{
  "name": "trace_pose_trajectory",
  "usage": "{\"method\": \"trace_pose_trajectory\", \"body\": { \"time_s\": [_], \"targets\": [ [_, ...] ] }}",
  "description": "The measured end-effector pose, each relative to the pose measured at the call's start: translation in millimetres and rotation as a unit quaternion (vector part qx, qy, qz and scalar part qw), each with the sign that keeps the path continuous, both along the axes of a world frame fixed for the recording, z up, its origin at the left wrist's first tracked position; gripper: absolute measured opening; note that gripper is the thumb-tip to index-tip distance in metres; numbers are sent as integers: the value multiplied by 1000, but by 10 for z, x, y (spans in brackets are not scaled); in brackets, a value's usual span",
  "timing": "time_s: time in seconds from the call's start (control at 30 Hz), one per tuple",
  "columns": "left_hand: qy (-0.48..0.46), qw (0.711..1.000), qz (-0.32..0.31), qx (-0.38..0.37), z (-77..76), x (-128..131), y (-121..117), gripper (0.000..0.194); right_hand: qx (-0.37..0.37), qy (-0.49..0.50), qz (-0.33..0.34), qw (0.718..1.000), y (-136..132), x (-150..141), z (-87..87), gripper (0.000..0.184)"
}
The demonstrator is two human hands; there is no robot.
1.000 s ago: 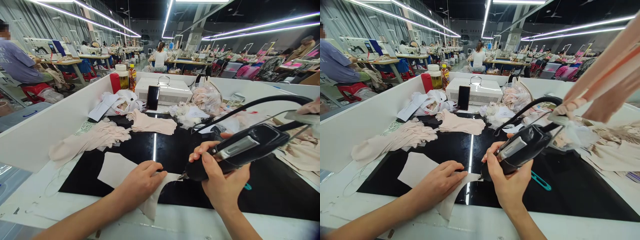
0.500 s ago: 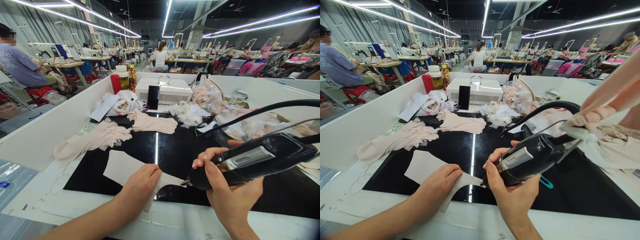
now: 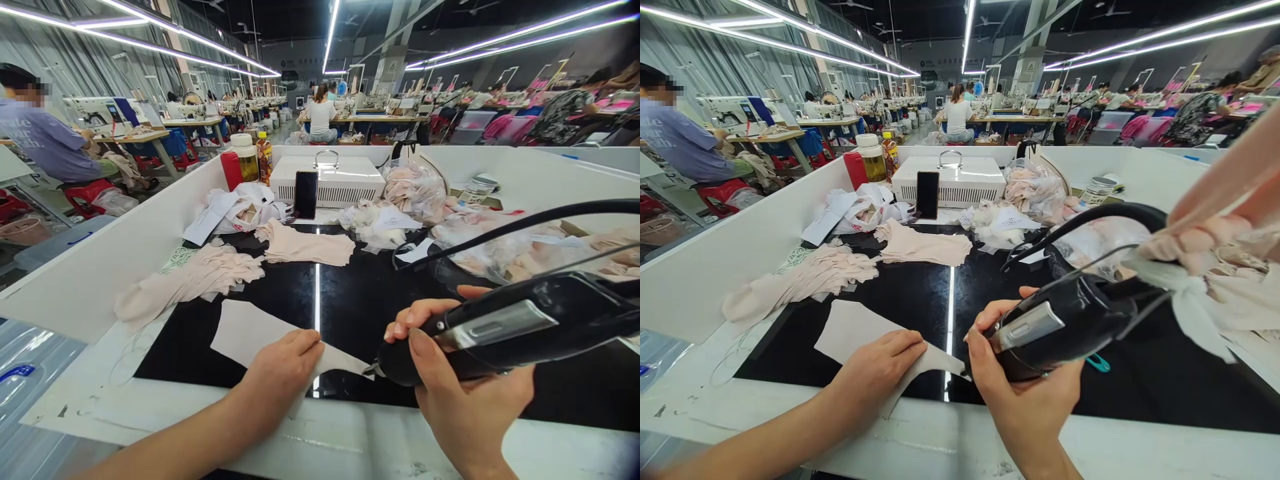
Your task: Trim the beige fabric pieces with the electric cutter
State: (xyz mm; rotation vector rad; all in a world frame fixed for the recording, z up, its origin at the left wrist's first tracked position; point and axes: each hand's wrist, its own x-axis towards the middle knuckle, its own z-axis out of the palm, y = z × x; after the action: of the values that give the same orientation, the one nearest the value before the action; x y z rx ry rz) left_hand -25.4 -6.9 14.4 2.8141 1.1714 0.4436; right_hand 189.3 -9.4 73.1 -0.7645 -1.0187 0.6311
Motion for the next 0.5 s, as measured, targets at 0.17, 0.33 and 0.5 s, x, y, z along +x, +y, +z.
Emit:
{"method": "trace_pose_trajectory", "body": {
  "time_s": [0.17, 0.33, 0.5],
  "targets": [
    [33, 999, -9, -13, 20, -17, -29, 48, 2, 6, -4, 1000, -17, -11, 4, 51],
    [73, 997, 2, 13, 6, 56, -75, 36, -1, 4, -9, 1000, -26, -21, -9, 52],
    [106, 988, 4, 110, -83, 196, -160, 41, -3, 0, -12, 1000, -63, -21, -24, 51]
  ]
}}
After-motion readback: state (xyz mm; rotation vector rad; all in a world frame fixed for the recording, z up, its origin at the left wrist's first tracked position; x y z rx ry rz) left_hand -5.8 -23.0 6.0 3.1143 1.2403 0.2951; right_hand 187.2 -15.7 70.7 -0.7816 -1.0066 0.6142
